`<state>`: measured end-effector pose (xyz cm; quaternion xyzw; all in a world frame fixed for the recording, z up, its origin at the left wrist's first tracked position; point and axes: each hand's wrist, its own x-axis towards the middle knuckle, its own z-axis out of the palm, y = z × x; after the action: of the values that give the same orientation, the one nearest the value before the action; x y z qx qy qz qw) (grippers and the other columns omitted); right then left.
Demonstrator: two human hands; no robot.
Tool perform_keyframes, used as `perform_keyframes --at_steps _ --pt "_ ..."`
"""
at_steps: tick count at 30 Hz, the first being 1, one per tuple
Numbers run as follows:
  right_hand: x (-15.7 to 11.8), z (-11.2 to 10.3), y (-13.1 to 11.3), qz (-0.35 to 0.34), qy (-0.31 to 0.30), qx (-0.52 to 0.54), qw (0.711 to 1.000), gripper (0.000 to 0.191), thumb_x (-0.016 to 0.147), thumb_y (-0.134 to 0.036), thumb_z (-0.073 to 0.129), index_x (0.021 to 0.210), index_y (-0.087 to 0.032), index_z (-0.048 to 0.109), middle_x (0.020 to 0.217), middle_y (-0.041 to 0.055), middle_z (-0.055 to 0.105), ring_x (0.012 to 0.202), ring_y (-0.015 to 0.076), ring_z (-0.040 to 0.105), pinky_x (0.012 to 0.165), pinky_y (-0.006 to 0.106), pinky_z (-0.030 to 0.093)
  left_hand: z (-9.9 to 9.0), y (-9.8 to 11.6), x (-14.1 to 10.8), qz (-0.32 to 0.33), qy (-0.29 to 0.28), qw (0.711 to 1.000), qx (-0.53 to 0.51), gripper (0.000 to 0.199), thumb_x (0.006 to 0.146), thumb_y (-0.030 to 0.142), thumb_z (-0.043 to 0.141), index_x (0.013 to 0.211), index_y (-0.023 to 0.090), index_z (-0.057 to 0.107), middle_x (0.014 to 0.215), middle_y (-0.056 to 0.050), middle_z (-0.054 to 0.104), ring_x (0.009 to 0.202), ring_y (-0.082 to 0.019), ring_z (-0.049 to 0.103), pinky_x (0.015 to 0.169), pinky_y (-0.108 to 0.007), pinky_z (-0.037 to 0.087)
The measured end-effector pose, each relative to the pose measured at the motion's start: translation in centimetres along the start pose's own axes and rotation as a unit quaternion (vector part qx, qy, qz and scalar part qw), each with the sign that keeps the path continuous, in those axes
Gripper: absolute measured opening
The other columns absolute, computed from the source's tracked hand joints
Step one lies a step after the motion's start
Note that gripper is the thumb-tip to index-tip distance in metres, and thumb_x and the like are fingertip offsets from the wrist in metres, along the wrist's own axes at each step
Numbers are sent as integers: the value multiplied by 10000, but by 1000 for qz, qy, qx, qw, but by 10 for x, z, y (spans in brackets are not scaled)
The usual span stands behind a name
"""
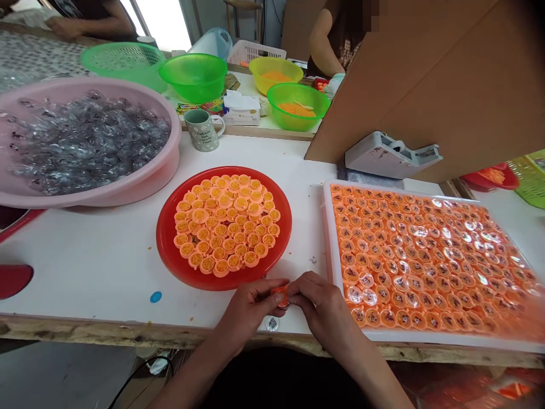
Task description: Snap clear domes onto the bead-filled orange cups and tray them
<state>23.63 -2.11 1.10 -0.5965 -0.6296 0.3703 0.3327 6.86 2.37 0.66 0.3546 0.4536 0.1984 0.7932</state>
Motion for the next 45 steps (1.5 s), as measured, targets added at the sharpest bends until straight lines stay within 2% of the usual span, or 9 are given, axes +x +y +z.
perform_keyframes --at_steps 3,6,9,13,22,30,36,40,45 --pt "3 1 -1 -25 8 -32 999 223 912 -98 497 816 -205 666 781 29 617 724 151 607 658 256 502 1 -3 1 8 -27 1000 -14 375 798 424 706 1101 206 741 941 -65 726 869 -233 671 844 -391 561" --pt "6 5 1 -32 59 -25 997 184 900 -100 527 839 -216 656 828 31 632 758 154 615 667 253 510 3 -4 3 24 -31 999 -20 328 788 368 728 1079 220 748 928 -47 730 926 -241 669 877 -379 546" --pt "4 11 0 6 139 -9 990 90 893 -151 581 859 -220 627 815 16 641 710 144 623 633 241 516 6 -5 5 52 9 998 -23 320 723 305 788 1030 220 762 870 -29 738 884 -227 673 867 -361 544" --pt "-3 14 -4 47 183 24 982 49 873 -200 636 829 -220 624 726 -13 675 625 132 640 571 217 505 6 -7 8 98 58 993 0 352 722 310 785 1064 236 746 896 -35 750 868 -229 681 829 -350 555" --pt "-9 14 -8 49 181 69 980 36 873 -184 634 863 -218 641 752 -8 689 663 138 649 623 237 520 7 -4 5 159 76 984 40 272 738 294 774 1009 278 752 1005 -26 762 920 -243 710 834 -321 577" --pt "-15 25 -1 9 214 87 973 110 901 -150 576 987 -213 600 830 16 636 752 148 628 671 265 526 13 -6 2 174 83 981 21 296 759 277 754 1049 223 734 903 -32 770 830 -213 723 762 -291 595" --pt "-17 23 -4 0 212 73 975 99 886 -129 593 937 -212 609 804 6 627 719 143 606 633 258 496 12 -3 -3 195 60 978 43 251 796 248 725 1045 218 727 918 -22 767 842 -173 714 770 -230 572" --pt "-17 25 -9 15 217 94 972 73 891 -141 579 911 -210 595 781 -1 600 700 142 586 618 260 482 13 -1 -5 223 64 971 63 211 798 234 720 1007 211 732 873 -12 759 787 -154 707 724 -206 568" --pt "-17 27 -15 -15 226 85 970 123 892 -99 546 928 -212 578 796 -4 577 706 132 568 621 246 474 17 3 -6 214 76 971 69 177 788 243 723 955 184 730 810 -10 734 738 -133 678 695 -192 557"
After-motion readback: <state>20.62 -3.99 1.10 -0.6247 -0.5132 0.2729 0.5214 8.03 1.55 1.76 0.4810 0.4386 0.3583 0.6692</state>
